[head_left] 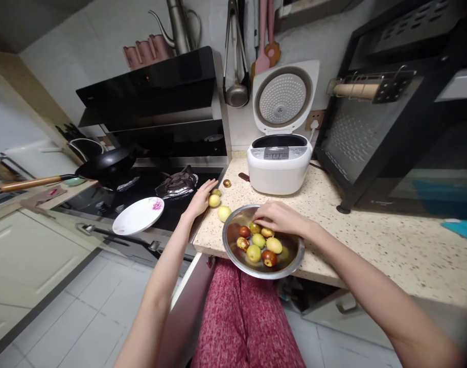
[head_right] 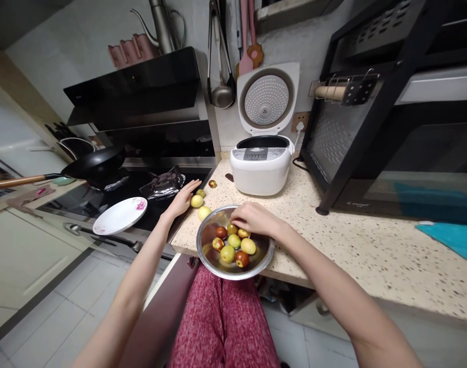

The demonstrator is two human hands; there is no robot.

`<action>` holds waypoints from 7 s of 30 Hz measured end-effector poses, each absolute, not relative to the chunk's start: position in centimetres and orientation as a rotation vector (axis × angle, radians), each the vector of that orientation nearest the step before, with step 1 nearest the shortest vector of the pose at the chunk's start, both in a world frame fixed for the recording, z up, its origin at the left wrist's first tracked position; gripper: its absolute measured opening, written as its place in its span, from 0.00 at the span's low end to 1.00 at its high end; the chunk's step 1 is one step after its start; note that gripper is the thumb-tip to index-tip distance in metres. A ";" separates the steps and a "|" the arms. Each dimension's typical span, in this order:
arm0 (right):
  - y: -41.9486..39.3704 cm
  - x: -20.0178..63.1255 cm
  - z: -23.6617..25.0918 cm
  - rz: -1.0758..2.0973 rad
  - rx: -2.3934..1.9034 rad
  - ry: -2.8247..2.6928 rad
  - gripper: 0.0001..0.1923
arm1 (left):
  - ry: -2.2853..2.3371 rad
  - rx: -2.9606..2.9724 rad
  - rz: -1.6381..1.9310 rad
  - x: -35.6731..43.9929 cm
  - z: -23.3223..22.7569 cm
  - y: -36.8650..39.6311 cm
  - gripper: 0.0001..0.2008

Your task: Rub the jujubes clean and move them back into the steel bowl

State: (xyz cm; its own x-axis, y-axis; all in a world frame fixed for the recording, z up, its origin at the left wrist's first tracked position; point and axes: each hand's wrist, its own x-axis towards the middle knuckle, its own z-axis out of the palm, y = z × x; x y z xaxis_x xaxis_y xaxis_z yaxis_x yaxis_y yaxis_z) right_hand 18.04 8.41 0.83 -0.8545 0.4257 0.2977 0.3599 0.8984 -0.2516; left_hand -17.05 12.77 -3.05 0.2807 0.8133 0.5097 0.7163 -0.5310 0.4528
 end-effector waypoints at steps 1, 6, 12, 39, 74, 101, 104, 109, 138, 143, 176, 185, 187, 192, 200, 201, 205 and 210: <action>8.4 18.0 0.8 0.265 -0.577 -2.722 0.10 | 1.409 2.432 1.038 -17.3 -2.9 13.0 0.27; 8.5 18.0 0.9 0.336 -0.480 -2.684 0.11 | 1.350 2.526 0.853 -17.6 -2.8 13.3 0.23; 9.1 18.3 0.7 0.422 -0.385 -2.500 0.10 | 1.493 2.574 0.841 -17.0 -3.2 13.0 0.21; 9.7 18.4 0.4 0.355 -0.431 -2.472 0.12 | 0.868 2.443 1.033 -5.6 2.3 0.8 0.11; 9.8 18.0 0.1 0.269 -0.445 -2.502 0.10 | 0.899 2.561 0.941 -6.2 1.9 1.5 0.11; 18.6 11.7 0.7 0.242 -0.472 -2.536 0.17 | 1.445 2.418 1.828 -13.2 -1.4 8.9 0.18; 21.3 8.8 0.4 0.111 -0.622 -2.655 0.23 | 1.422 2.428 1.878 -13.2 -1.4 8.9 0.18; 24.0 5.4 -0.8 0.016 -0.758 -2.768 0.26 | 1.413 2.444 1.907 -13.2 -1.4 9.0 0.18; 8.9 18.6 1.1 0.469 -0.428 -2.486 0.16 | 1.297 2.672 1.702 -13.2 -1.5 8.4 0.14; 8.3 19.8 2.8 0.704 -0.465 -2.582 0.16 | 1.239 2.692 1.605 -13.4 -1.5 8.2 0.13; 9.3 21.9 3.9 1.119 -0.498 -2.781 0.17 | 1.086 2.721 0.867 -13.9 -2.0 6.0 0.22; 8.5 21.0 4.3 1.009 -0.512 -2.662 0.18 | 1.177 2.723 1.029 -13.7 -2.4 5.8 0.23; 8.3 20.4 3.9 0.926 -0.518 -2.598 0.15 | 1.170 2.697 1.207 -13.6 -2.2 5.7 0.24; 7.4 18.6 2.7 0.644 -0.411 -2.426 0.13 | 1.193 2.632 1.516 -12.7 -1.9 5.0 0.26; 6.2 17.2 1.3 0.228 -0.275 -2.358 0.20 | 0.920 2.399 1.722 -9.2 -3.2 4.0 0.30; 6.0 17.1 1.3 0.197 -0.255 -2.351 0.21 | 0.878 2.366 1.707 -8.9 -3.1 3.9 0.30; 5.6 16.8 1.2 0.090 -0.210 -2.339 0.21 | 0.846 2.354 1.607 -7.8 -2.1 2.8 0.30; 5.4 16.7 1.3 0.041 -0.212 -2.368 0.18 | 0.985 2.296 1.544 -7.0 -1.6 1.5 0.31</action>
